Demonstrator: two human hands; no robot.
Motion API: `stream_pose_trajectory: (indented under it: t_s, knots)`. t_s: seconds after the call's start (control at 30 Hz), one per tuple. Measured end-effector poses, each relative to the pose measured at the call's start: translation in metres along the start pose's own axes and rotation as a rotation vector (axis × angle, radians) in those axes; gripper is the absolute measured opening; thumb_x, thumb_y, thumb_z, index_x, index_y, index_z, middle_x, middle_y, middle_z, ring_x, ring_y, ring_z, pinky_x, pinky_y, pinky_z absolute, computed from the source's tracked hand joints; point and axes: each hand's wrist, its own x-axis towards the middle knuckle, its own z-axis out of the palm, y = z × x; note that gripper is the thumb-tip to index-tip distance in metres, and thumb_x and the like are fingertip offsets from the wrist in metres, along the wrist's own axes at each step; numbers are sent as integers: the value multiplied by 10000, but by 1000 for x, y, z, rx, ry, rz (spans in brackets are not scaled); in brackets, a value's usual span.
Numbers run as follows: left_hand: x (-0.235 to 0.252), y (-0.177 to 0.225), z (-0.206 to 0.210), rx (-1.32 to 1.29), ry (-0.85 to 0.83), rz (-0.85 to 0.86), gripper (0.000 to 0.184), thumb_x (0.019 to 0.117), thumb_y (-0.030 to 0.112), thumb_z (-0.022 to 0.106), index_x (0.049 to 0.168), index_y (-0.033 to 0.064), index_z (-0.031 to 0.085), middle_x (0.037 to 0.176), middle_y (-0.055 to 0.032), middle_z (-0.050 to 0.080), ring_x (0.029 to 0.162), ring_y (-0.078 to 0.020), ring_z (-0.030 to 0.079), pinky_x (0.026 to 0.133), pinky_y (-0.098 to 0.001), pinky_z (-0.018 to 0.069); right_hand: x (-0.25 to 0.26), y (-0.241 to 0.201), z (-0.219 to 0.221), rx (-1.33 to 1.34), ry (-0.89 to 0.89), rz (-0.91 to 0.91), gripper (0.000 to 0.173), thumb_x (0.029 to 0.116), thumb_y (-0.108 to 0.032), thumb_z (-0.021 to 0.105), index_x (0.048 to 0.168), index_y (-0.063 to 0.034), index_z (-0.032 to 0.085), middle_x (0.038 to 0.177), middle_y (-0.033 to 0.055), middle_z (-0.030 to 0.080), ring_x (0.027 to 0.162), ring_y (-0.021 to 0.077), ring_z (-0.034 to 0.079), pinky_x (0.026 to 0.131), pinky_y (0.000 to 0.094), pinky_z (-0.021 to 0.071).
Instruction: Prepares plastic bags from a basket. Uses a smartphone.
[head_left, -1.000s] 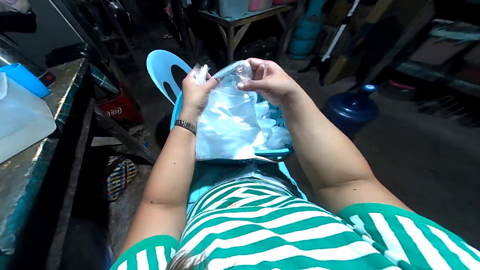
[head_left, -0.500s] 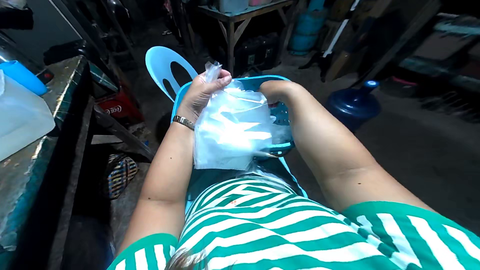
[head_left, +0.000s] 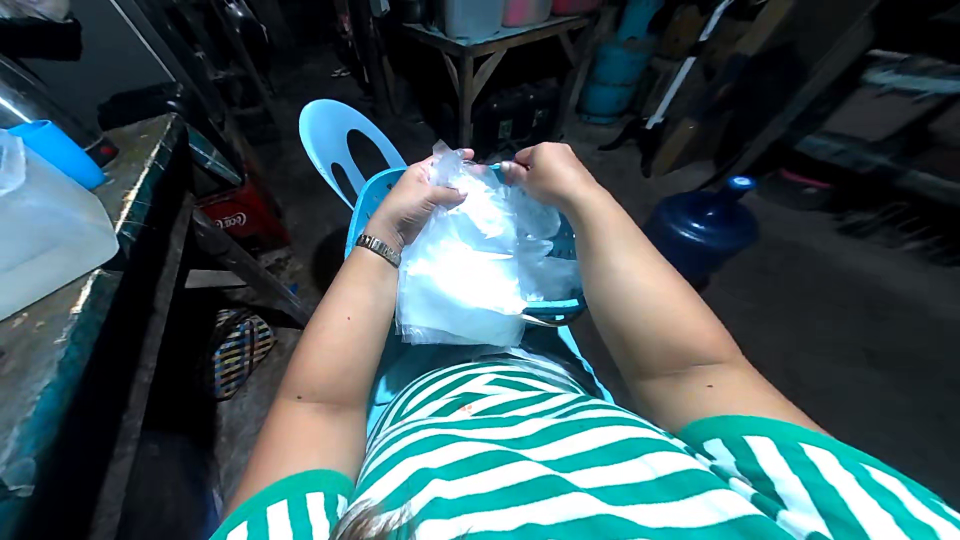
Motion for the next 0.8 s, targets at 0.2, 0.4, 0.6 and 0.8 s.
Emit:
stream_pose_trajectory:
  t_s: [0.2,0.4,0.6,0.8]
  knots:
    - [0,0,5,-31,97,14,477,903,-153,546,1361,-21,537,1122,-68,692,929,-71,676,836,-231,570,-6,-11,9,502,-20,-200,296,1060,-292,560,1098,-28,688,954,52,667,828,99,597,799,338,502]
    - [0,3,10,1,284,71,184,950,-40,641,1131,-23,613,937,-11,704,836,-34,681,813,-216,575,-10,-18,14,514,17,-258,124,993,-130,662,984,-19,717,848,5,679,736,7,586,742,232,504]
    - [-8,8,12,-50,184,13,74,970,-11,620,1013,49,628,818,23,715,741,-37,696,738,-229,603,-5,-17,16,850,29,-124,127,1032,-109,586,972,-44,676,789,-43,627,683,9,579,682,199,513]
    - [-17,9,10,-199,92,112,196,940,-39,509,1050,93,603,875,31,737,796,-38,709,758,-230,606,-15,-31,7,1433,-7,20,291,1130,-200,328,964,-131,556,733,-53,619,663,32,626,657,197,556]
